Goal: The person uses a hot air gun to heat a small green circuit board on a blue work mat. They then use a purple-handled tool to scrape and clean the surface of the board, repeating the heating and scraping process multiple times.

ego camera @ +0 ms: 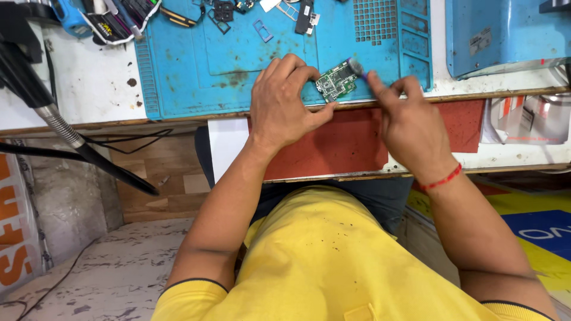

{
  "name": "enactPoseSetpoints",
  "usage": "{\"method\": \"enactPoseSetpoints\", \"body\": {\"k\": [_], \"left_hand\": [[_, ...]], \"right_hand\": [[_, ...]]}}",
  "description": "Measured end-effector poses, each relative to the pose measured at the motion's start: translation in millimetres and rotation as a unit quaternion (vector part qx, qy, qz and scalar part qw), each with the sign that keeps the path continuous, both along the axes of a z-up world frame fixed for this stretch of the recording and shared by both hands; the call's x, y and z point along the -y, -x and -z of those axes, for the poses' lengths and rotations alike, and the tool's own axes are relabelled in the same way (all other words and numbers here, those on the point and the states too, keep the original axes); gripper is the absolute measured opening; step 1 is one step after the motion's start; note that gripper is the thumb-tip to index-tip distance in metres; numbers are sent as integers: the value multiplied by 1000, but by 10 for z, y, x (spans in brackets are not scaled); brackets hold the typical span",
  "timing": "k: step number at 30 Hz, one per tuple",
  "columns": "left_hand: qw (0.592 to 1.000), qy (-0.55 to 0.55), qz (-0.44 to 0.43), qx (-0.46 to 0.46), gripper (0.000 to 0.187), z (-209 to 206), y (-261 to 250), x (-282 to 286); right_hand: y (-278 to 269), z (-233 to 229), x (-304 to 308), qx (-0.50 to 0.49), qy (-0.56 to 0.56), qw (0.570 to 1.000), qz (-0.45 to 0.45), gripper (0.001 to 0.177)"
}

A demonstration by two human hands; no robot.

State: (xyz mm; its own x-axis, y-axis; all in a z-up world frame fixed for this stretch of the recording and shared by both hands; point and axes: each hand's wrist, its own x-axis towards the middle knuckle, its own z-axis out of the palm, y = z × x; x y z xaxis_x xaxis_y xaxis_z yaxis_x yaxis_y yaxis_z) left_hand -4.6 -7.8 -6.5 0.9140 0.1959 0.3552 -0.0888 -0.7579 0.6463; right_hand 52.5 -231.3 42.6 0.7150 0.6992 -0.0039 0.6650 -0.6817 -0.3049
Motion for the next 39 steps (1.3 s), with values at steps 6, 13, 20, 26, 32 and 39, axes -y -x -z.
{"method": "enactPoseSetpoints", "body": {"k": [6, 13, 20, 26, 32, 39], "left_hand": [[1000, -17, 1, -2, 44, -23, 14, 25], [1000, -22, -4, 0, 44, 11, 14, 0], [1000, -20, 9, -3, 46, 8, 4, 16], [999, -22, 15, -19, 46, -7, 21, -30], [999, -26, 13, -17, 47, -26, -20, -57], [1000, -24, 14, -14, 47, -14, -20, -41]], "right_hand": [[-17, 155, 110, 57, 38, 998, -15, 53], [-52, 151, 53, 57, 15, 998, -21, 50], [-21, -60, -114, 37, -23, 999, -3, 52], [-54, -66, -159, 37, -16, 999, -6, 52], [-113, 101, -15, 60, 23, 996, -63, 45], [-120, 98, 5, 65, 68, 994, -57, 45]]}}
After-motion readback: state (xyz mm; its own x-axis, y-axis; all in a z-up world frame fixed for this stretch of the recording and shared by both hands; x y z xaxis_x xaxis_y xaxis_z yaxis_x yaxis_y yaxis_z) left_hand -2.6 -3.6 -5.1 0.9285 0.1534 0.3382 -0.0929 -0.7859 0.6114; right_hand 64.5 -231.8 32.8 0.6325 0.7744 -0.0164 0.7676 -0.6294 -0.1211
